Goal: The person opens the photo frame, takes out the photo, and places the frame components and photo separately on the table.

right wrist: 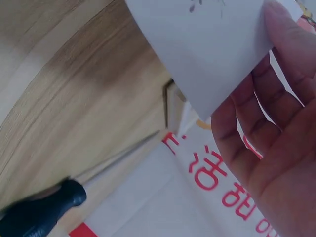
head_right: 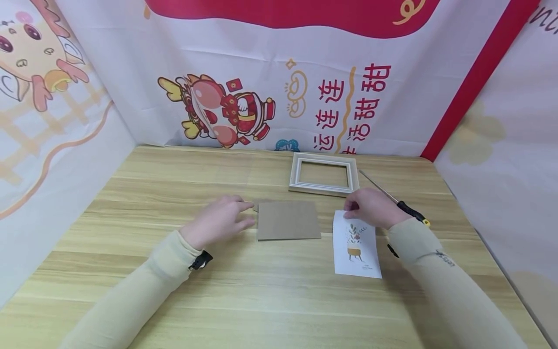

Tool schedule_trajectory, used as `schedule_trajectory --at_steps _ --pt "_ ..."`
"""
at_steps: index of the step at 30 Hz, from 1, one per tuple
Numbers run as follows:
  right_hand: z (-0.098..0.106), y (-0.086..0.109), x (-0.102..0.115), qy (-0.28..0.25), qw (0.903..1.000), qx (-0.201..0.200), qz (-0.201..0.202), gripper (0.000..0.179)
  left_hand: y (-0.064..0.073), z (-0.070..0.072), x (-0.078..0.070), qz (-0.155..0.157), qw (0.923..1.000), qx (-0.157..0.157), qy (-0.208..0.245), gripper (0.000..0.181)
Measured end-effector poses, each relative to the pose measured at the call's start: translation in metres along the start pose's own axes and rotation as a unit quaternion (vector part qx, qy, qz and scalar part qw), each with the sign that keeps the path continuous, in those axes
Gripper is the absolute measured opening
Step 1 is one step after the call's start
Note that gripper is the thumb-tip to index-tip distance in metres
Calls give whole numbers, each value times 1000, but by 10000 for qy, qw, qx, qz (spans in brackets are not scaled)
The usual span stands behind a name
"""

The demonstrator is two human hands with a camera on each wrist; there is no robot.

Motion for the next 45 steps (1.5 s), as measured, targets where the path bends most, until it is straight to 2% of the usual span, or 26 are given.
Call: schedule_trajectory --at_steps 5,14,23,30,38,42,45 --pt "-8 -15 -9 137 9997 -32 -222 7 0 -1 -3 32 10000 30 -15 50" --pt "-16 -36 -17 307 9988 67 -363 10 1 -1 -5 91 9999 114 -46 51" --pt "-19 -41 -21 246 9986 -186 -426 18 0 -7 -8 -127 9998 -9 -156 44" --pt "-20 -36 -25 264 9988 -288 -281 15 -10 -16 -19 -516 9984 133 -212 39" --pt "-9 -21 -9 162 9948 -986 -191 14 -28 -28 -37 -788 9938 466 -630 66" --pt "-1 -8 7 0 9926 -1165 -352 12 -39 -37 -43 -760 9922 611 -782 81" --pt "3 3 17 -193 9914 -1175 -535 12 -42 -41 -47 -722 9908 698 -911 83"
Point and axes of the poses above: each hand's wrist, its own y-axis away from the middle knuckle, its own z-axis out of the back of the hand, x = y × z, the point moved 1 cm from there along -y, towards the middle knuckle, and after that the axes turned 14 degrees about z, right-handed, at the moved point
